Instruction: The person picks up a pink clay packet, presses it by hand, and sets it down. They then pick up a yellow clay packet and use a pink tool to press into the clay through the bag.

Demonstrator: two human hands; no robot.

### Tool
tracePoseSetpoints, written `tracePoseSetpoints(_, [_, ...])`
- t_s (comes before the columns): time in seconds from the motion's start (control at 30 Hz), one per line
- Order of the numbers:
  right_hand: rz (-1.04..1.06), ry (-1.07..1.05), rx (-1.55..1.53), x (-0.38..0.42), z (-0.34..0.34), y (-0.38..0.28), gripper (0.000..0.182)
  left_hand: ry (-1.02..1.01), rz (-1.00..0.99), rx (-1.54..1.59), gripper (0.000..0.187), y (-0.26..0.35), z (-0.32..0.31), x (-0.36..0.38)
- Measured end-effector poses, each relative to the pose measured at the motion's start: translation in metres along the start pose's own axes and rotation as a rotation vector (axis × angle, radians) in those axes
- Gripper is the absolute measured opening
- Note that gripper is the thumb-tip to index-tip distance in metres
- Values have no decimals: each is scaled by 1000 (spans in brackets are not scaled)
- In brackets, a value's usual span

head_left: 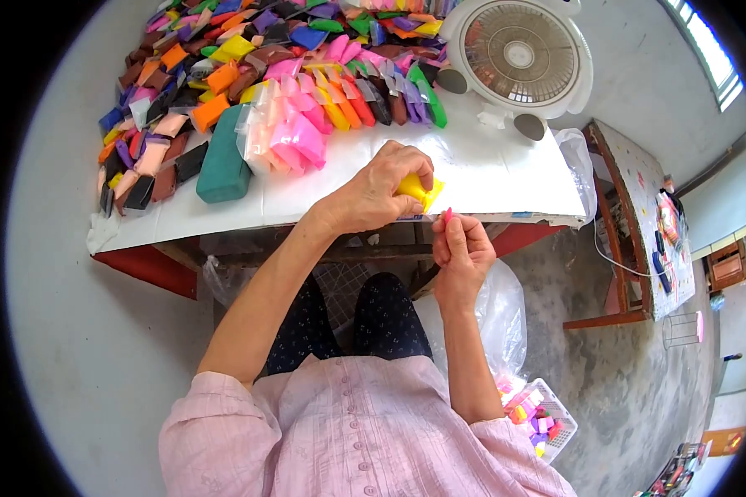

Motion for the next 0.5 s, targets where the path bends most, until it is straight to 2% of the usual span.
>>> tracePoseSetpoints(0.1, [66, 103, 253, 6, 6, -14, 10, -1, 11, -6, 31, 0, 0, 1])
tracePoseSetpoints(0.2, [265, 104, 497, 10, 6, -31, 7, 0, 10, -17, 32, 2, 1, 1])
tracePoseSetpoints(0.3, [315, 90, 668, 12, 4, -33, 7, -1, 0, -24, 33, 1, 0, 1])
tracePoseSetpoints(0.5, [410, 68, 782, 14, -5, -40, 6, 8, -12, -28, 33, 0, 0, 1])
Point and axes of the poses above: each hand's wrist, its own x-axis away from the middle knuckle, its own z-axis out of the back of the hand, y = z × x, the point moved 10 cm from there along -x, towards the middle knuckle, and after that the axes turned 3 degrees about x, right-handed, at the moved point
